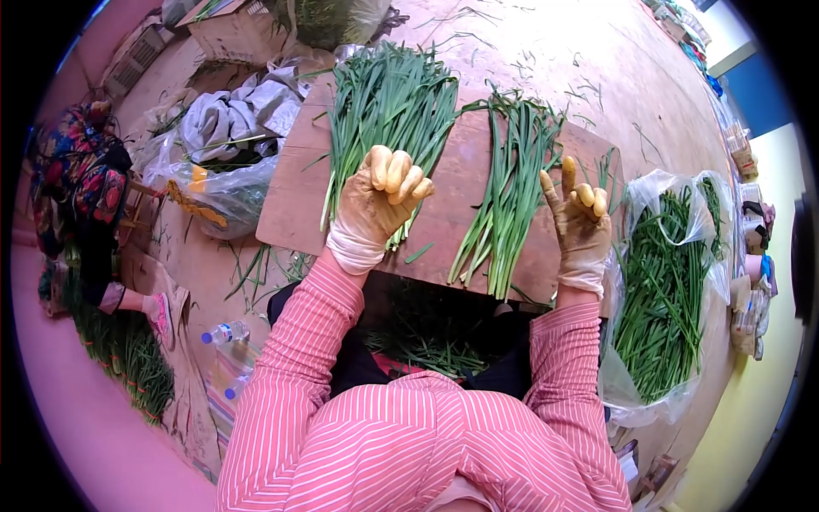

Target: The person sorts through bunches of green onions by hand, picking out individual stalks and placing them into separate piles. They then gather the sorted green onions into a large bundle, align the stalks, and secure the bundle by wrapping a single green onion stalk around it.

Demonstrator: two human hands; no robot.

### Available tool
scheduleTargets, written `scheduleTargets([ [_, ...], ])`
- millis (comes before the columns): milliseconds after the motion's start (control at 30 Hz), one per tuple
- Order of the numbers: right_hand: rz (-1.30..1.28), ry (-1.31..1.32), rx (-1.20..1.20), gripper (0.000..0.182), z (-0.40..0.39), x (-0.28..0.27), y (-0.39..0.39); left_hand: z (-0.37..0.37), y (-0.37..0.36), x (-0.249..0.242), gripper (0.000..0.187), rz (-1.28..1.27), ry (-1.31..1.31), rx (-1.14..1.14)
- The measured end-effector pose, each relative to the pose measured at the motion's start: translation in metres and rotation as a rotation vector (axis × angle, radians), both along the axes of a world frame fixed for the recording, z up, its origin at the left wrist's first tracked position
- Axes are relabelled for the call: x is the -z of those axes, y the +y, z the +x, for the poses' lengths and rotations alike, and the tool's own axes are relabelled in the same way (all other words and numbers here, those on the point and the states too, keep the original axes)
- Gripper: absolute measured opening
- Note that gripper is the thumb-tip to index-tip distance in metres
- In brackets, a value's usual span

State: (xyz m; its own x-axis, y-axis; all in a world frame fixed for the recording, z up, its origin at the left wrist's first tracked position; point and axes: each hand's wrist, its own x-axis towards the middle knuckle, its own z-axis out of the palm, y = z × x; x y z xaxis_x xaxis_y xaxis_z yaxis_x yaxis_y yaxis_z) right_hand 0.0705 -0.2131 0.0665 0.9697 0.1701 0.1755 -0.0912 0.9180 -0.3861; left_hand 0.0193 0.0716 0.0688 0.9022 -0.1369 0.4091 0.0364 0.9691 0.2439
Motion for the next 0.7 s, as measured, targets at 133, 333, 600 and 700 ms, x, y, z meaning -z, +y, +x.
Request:
scheduleTargets([
  [133,-0.018,-0.018,-0.009,0.031,0.0006,0.0011,-0.0009,-0.0011,-0.0008,-0.0021,0.029,0.050,0.019,-0.007],
  [333,-0.041,-0.111,-0.047,0.026,0.0020,0.0039,-0.0011,-0.0025,-0.0004,-0.0043,0.031,0.071,0.039,-0.015],
  [600,-0.058,-0.124,-0.050,0.022,0.0031,0.0061,-0.0037,-0.0012,-0.0008,-0.0032,0.030,0.062,-0.005,-0.001],
  [700,-0.062,-0.106,-0.038,0.021,0.0029,0.0057,-0.0035,-0.0010,-0.0002,-0.0026,0.029,0.063,-0.014,0.002],
])
